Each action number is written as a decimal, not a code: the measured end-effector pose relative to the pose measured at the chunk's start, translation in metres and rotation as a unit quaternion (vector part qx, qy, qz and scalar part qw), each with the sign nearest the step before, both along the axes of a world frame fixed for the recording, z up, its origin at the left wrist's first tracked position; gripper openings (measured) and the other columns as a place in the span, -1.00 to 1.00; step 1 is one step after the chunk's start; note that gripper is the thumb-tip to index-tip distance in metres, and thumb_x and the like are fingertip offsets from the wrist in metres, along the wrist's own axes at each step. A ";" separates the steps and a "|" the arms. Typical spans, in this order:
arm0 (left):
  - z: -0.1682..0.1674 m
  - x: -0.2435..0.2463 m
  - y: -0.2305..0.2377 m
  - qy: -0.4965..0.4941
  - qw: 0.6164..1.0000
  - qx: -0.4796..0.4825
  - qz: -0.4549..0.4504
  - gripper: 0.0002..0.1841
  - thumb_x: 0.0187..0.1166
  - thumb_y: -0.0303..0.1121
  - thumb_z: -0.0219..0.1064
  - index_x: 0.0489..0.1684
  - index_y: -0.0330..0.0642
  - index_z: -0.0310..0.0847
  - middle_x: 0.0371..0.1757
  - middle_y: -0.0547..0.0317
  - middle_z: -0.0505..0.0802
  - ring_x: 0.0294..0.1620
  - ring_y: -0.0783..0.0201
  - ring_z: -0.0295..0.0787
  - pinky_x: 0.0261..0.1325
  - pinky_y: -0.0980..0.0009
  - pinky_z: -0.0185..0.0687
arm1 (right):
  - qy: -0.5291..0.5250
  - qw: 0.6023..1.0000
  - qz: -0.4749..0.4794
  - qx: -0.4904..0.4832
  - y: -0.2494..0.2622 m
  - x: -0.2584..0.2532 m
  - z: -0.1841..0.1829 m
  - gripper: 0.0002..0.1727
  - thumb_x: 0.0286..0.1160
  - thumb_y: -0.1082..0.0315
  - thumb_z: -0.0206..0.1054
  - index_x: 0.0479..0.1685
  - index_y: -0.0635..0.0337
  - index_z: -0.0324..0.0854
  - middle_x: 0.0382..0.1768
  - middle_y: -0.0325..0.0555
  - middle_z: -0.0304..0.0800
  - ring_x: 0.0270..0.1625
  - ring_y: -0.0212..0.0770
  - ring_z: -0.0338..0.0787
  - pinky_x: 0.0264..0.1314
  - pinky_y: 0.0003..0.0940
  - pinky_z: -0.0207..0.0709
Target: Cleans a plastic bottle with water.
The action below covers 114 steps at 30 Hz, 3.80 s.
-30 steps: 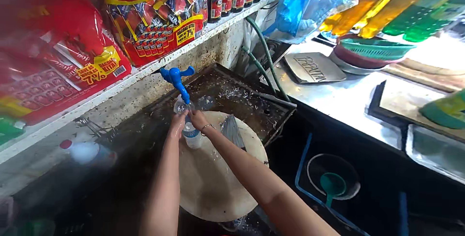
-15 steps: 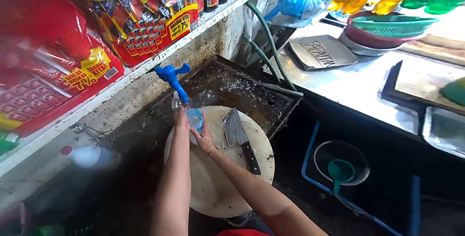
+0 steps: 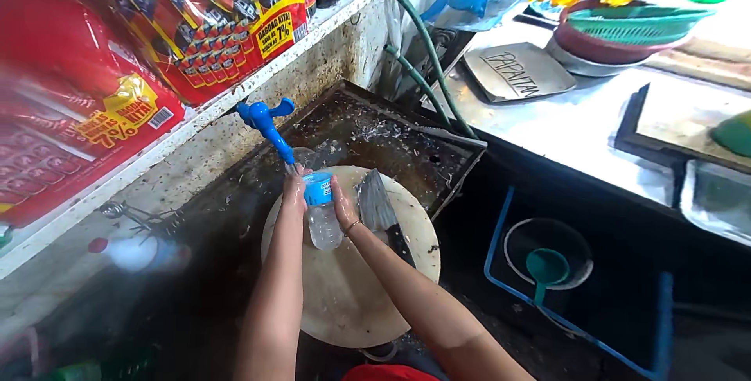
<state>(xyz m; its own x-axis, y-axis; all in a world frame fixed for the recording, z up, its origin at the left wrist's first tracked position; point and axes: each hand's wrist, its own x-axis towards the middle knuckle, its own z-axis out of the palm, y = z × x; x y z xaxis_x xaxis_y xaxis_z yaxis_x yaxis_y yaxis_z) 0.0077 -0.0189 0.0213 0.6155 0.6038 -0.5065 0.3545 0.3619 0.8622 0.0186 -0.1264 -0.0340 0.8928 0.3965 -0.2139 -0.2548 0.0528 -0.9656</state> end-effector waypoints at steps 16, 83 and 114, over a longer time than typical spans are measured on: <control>-0.013 -0.036 0.021 -0.122 0.984 -0.101 0.088 -0.59 0.89 -0.15 -0.04 -0.01 -0.26 0.68 -0.19 0.05 0.83 -0.19 0.22 0.76 -0.07 0.25 0.67 | -0.535 0.737 0.297 -0.287 0.033 0.007 0.040 -0.57 0.79 0.26 0.04 -0.03 0.42 0.77 0.07 0.27 0.86 0.30 0.22 0.79 0.43 0.14 0.54; -0.024 -0.040 -0.001 -0.177 0.969 0.027 0.171 -0.43 0.72 -0.58 0.05 0.74 -0.27 0.07 0.56 -0.32 0.47 0.49 -0.07 0.48 0.45 -0.01 0.47 | -0.464 0.826 0.253 -0.197 -0.003 0.047 0.223 -0.36 0.65 0.53 0.20 0.76 0.32 0.22 0.49 0.24 0.60 0.26 -0.04 0.83 0.38 -0.24 0.65; -0.037 -0.164 -0.031 -0.310 0.927 0.167 -0.130 -0.05 0.67 0.27 0.10 0.81 -0.37 -0.03 0.74 0.05 0.38 0.68 0.38 0.36 0.69 0.32 0.36 | -0.331 0.756 0.420 -0.377 -0.006 -0.061 0.092 -0.03 0.35 -0.09 0.55 0.72 0.27 0.30 0.70 0.37 0.26 0.70 0.36 0.31 0.60 0.45 0.18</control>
<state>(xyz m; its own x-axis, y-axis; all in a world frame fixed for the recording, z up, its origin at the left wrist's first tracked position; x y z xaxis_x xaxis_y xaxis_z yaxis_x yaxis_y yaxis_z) -0.1562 -0.0497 -0.0155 0.8728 0.4531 0.1814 -0.2080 0.0091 0.9781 -0.0423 -0.1322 0.0584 0.4047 0.8712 -0.2779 0.6594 -0.4885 -0.5714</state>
